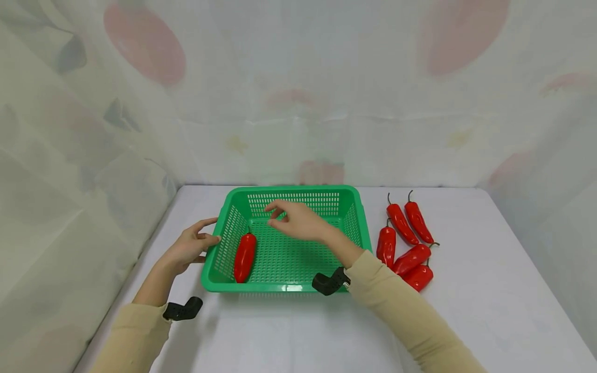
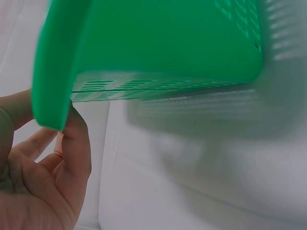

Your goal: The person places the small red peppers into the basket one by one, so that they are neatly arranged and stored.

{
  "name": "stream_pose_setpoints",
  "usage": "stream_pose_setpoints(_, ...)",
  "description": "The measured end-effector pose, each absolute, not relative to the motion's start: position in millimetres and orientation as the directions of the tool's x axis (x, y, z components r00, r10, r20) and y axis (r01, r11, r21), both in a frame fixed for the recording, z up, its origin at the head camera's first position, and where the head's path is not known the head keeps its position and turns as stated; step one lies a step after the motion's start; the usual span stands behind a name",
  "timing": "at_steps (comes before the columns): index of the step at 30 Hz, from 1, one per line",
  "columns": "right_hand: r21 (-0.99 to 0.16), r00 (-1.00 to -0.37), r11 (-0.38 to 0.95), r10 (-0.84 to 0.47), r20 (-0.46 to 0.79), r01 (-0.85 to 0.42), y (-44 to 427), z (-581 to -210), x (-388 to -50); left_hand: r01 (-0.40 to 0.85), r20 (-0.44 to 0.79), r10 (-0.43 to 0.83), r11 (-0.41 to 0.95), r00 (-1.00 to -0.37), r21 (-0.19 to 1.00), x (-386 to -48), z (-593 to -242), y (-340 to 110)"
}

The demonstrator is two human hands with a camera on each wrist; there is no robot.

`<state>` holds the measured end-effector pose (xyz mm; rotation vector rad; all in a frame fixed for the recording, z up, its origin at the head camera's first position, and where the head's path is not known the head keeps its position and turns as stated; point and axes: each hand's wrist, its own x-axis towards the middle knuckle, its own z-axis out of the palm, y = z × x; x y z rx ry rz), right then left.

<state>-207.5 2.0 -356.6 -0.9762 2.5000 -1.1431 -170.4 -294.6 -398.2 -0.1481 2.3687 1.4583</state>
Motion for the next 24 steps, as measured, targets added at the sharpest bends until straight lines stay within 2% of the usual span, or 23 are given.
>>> stream_pose_setpoints(11,-0.754,-0.812,0.474,-0.567,0.134,-0.455,35.1,-347.2,-199.0,-0.265,-0.345,0.093,0.47,-0.934,0.842,-170.5,-400.1,-299.1)
stream_pose_setpoints(19,-0.738,-0.825,0.458,-0.512,0.238,-0.496,57.3,-347.3,-191.1,-0.266,-0.35,0.094,0.476,-0.932,0.838,-170.6,-399.6,-300.0)
stream_pose_setpoints(24,-0.764,-0.845,0.433,-0.464,0.265,-0.478,70.3,-350.1,-184.4,-0.268,-0.35,0.091,0.476,-0.932,0.838,-170.8,-399.6,-299.8)
